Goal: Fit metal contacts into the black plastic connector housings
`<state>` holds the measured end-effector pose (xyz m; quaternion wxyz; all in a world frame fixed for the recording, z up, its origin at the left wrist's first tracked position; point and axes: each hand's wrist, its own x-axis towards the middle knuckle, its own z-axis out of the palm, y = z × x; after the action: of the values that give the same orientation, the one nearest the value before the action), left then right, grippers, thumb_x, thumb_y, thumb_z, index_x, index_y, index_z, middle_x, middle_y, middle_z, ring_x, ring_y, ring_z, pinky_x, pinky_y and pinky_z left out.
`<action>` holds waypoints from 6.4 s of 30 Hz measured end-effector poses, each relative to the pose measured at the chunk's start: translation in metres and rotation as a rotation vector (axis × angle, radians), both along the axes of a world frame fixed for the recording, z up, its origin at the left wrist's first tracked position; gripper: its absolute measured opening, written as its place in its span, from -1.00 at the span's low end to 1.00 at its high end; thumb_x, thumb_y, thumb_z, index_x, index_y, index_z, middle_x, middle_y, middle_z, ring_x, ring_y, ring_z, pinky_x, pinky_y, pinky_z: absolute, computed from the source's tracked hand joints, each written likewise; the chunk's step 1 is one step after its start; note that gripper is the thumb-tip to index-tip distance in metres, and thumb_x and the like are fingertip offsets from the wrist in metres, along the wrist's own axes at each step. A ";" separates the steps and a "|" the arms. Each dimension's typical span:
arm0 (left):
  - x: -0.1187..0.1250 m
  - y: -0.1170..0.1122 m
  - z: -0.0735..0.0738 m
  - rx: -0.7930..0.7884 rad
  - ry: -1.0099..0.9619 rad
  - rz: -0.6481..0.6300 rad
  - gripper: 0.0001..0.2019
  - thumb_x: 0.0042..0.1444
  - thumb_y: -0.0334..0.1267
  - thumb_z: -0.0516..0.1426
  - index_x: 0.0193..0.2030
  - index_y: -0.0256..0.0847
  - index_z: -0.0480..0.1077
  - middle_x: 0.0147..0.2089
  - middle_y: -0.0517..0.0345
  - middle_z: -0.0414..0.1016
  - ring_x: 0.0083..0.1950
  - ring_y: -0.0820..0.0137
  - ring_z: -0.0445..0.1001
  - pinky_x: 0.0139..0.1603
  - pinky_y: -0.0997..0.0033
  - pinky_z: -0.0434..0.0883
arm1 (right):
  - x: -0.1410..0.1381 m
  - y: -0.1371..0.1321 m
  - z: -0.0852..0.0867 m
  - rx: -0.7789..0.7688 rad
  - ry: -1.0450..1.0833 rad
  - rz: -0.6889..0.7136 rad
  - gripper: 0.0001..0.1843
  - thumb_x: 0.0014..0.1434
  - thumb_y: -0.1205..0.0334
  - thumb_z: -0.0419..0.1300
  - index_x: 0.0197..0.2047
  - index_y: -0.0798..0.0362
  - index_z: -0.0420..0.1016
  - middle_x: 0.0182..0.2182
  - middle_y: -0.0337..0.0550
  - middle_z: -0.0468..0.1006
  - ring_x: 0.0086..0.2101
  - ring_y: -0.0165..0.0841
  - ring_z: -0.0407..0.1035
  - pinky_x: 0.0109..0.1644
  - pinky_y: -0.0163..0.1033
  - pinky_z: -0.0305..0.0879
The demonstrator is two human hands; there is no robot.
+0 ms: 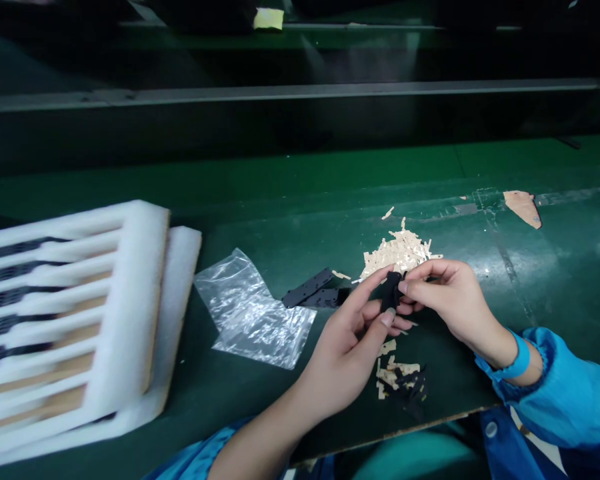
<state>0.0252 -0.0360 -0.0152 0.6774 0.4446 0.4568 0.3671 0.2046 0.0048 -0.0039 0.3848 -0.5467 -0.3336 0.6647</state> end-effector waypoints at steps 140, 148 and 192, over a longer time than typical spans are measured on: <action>-0.017 0.011 -0.001 -0.332 -0.550 -0.073 -0.64 0.31 -0.26 0.29 0.23 -0.16 0.55 -0.45 0.21 0.56 -0.61 0.49 0.52 -0.53 0.55 0.47 | 0.027 0.007 0.007 0.512 -0.167 0.215 -0.77 0.06 0.15 0.54 -0.29 0.02 0.61 -0.35 -0.21 0.52 -0.38 -0.39 0.37 -0.42 -0.33 0.29; -0.016 0.013 0.000 -0.364 -0.514 -0.115 -0.63 0.28 -0.19 0.32 0.20 -0.22 0.56 -0.49 0.23 0.49 -0.64 0.52 0.42 -0.60 0.56 0.38 | 0.025 0.007 0.008 0.388 -0.088 0.206 -0.71 0.07 0.05 0.54 -0.39 0.02 0.58 -0.47 -0.25 0.46 -0.47 -0.40 0.26 -0.47 -0.29 0.18; -0.036 0.001 0.013 0.457 0.716 -0.428 -0.82 0.32 -0.22 0.12 -0.11 -0.14 0.56 -0.21 0.11 0.56 -0.29 0.28 0.48 -0.30 0.36 0.26 | 0.014 -0.015 -0.007 0.709 -0.702 0.831 -0.89 0.25 0.34 0.35 -0.32 0.02 0.56 -0.37 -0.20 0.57 -0.27 -0.27 0.43 -0.09 -0.15 0.29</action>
<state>-0.0112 -0.0347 -0.0025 0.4228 0.7647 0.4673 0.1341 0.2189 -0.0099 -0.0113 0.1209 -0.3965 -0.8224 0.3896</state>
